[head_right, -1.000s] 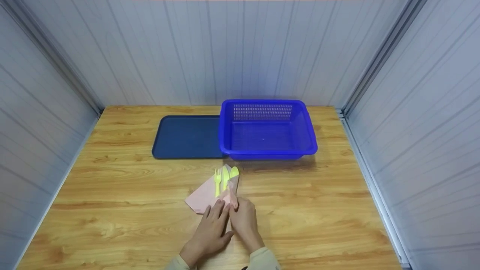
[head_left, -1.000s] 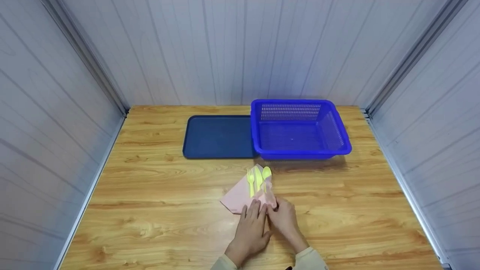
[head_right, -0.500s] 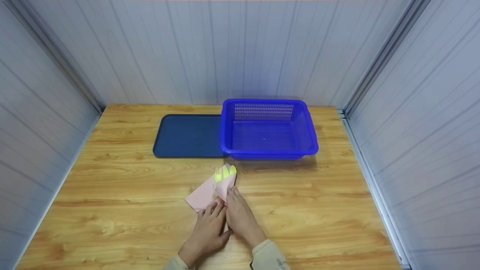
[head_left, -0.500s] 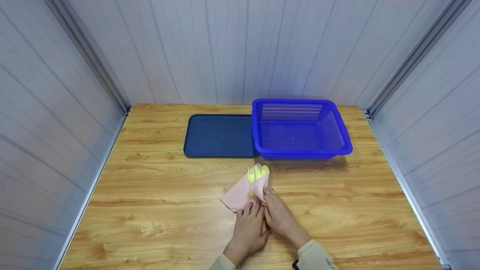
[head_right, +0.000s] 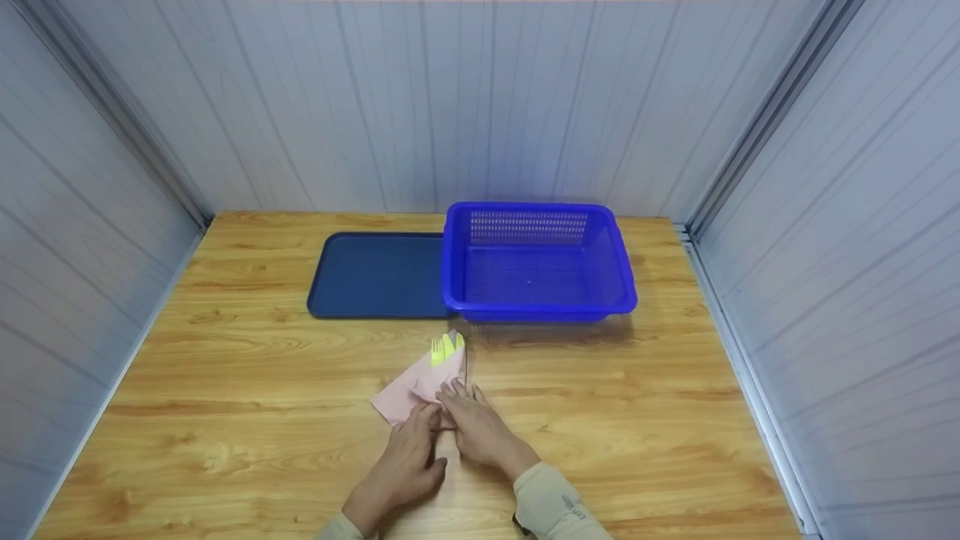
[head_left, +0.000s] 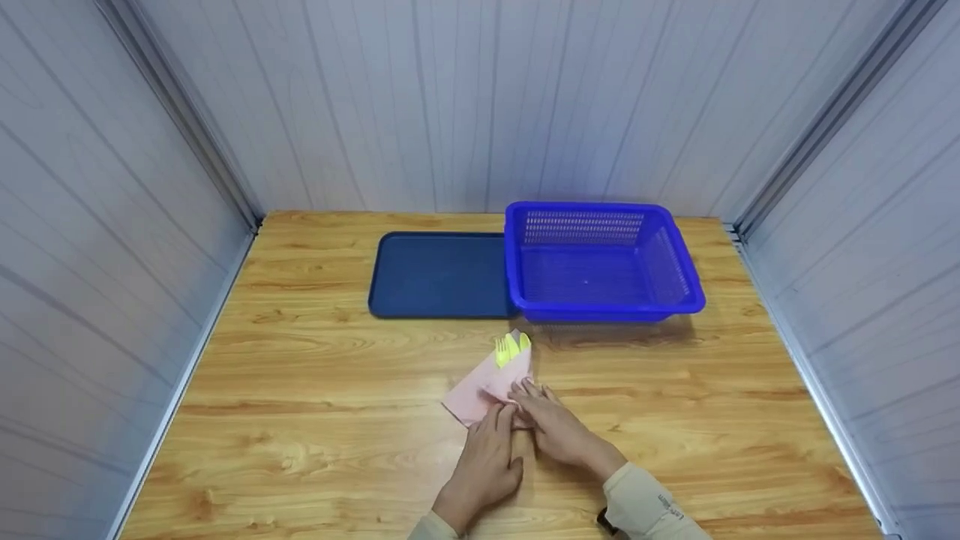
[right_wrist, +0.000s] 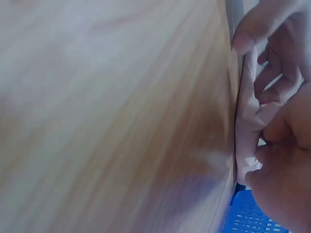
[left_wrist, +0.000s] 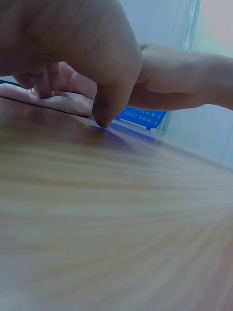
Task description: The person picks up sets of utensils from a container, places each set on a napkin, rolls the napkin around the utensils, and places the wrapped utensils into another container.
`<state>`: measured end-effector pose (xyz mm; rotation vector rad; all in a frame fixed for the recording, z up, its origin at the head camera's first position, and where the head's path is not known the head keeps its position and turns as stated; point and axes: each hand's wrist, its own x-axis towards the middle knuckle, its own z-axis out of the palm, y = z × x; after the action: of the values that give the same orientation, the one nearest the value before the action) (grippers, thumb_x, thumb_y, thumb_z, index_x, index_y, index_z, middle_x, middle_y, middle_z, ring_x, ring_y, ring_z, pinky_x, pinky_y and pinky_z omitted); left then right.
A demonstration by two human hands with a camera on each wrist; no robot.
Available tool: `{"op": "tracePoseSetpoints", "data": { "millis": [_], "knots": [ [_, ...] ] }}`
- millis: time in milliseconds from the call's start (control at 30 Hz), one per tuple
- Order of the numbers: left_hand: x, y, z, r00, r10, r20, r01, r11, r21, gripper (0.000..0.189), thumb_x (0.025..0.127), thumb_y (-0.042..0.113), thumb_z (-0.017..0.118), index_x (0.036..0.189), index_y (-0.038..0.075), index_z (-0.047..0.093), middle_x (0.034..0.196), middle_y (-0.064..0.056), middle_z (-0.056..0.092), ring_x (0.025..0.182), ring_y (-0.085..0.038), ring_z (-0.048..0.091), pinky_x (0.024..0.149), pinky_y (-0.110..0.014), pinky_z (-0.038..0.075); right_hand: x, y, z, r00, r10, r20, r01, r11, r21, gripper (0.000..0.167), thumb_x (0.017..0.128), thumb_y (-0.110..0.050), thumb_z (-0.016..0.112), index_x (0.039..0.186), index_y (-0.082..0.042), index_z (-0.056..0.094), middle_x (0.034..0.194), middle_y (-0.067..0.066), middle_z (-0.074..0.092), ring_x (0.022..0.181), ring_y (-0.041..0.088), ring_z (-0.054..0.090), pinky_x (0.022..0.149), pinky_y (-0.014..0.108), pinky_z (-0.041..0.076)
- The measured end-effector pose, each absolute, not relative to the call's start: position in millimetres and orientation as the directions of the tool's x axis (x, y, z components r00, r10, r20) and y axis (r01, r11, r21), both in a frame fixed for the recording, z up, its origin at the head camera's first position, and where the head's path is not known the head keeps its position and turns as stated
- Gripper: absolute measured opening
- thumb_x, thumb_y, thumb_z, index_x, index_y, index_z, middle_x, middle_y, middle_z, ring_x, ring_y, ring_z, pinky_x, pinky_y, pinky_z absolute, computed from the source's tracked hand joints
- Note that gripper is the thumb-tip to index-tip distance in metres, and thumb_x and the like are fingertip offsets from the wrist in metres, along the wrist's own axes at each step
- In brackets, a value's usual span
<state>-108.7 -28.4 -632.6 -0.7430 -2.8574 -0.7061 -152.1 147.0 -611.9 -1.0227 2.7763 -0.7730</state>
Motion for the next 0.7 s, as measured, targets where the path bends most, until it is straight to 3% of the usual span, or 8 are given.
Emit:
{"op": "tracePoseSetpoints", "data": {
  "millis": [167, 233, 433, 567, 700],
  "knots": [
    [-112.4, -31.5, -631.5, -0.877, 0.441, 0.191, 0.473, 0.721, 0.507, 0.084, 0.077, 0.018, 0.071, 0.147, 0.005, 0.027, 0.136, -0.01, 0.042, 0.122, -0.021, 0.047, 0.091, -0.039, 0.041, -152.8, 148.9, -611.8, -0.795, -0.598, 0.105, -0.572, 0.68, -0.459, 0.045, 0.088, 0.005, 0.056, 0.132, -0.005, 0.06, 0.146, 0.018, 0.043, 0.137, 0.037, 0.034, 0.108, 0.06, 0.025],
    [-113.7, -31.4, -631.0, -0.883, 0.438, 0.172, 0.458, 0.716, 0.527, 0.082, 0.079, 0.017, 0.07, 0.149, 0.004, 0.029, 0.137, -0.01, 0.042, 0.124, -0.021, 0.047, 0.093, -0.04, 0.041, -152.9, 148.8, -611.6, -0.808, -0.578, 0.115, -0.563, 0.699, -0.441, 0.038, 0.092, -0.001, 0.056, 0.129, -0.006, 0.062, 0.145, 0.015, 0.045, 0.137, 0.035, 0.036, 0.106, 0.058, 0.029],
    [-112.9, -27.4, -629.4, -0.92, 0.386, 0.075, 0.361, 0.753, 0.55, 0.065, 0.089, 0.017, 0.063, 0.146, -0.001, 0.037, 0.142, -0.018, 0.037, 0.128, -0.029, 0.044, 0.102, -0.043, 0.039, -157.3, 150.1, -613.7, -0.806, -0.58, 0.121, -0.583, 0.74, -0.337, 0.038, 0.097, -0.014, 0.056, 0.133, -0.007, 0.058, 0.146, 0.013, 0.045, 0.135, 0.034, 0.038, 0.103, 0.058, 0.033],
    [-109.8, -23.0, -628.8, -0.924, 0.362, 0.122, 0.379, 0.825, 0.42, 0.056, 0.09, 0.016, 0.061, 0.139, -0.005, 0.046, 0.15, -0.024, 0.029, 0.136, -0.035, 0.034, 0.105, -0.047, 0.035, -161.3, 151.5, -614.4, -0.782, -0.62, 0.065, -0.606, 0.732, -0.311, 0.046, 0.097, -0.017, 0.054, 0.142, -0.009, 0.05, 0.151, 0.014, 0.038, 0.139, 0.036, 0.03, 0.106, 0.06, 0.027],
    [-110.5, -19.5, -626.3, -0.904, 0.391, 0.171, 0.424, 0.873, 0.243, 0.053, 0.089, 0.019, 0.06, 0.134, -0.008, 0.052, 0.156, -0.022, 0.022, 0.143, -0.037, 0.019, 0.109, -0.051, 0.028, -164.7, 150.8, -613.9, -0.78, -0.625, 0.004, -0.597, 0.743, -0.303, 0.051, 0.098, -0.019, 0.05, 0.148, -0.01, 0.043, 0.155, 0.013, 0.031, 0.142, 0.037, 0.023, 0.108, 0.063, 0.02]
  ]
}}
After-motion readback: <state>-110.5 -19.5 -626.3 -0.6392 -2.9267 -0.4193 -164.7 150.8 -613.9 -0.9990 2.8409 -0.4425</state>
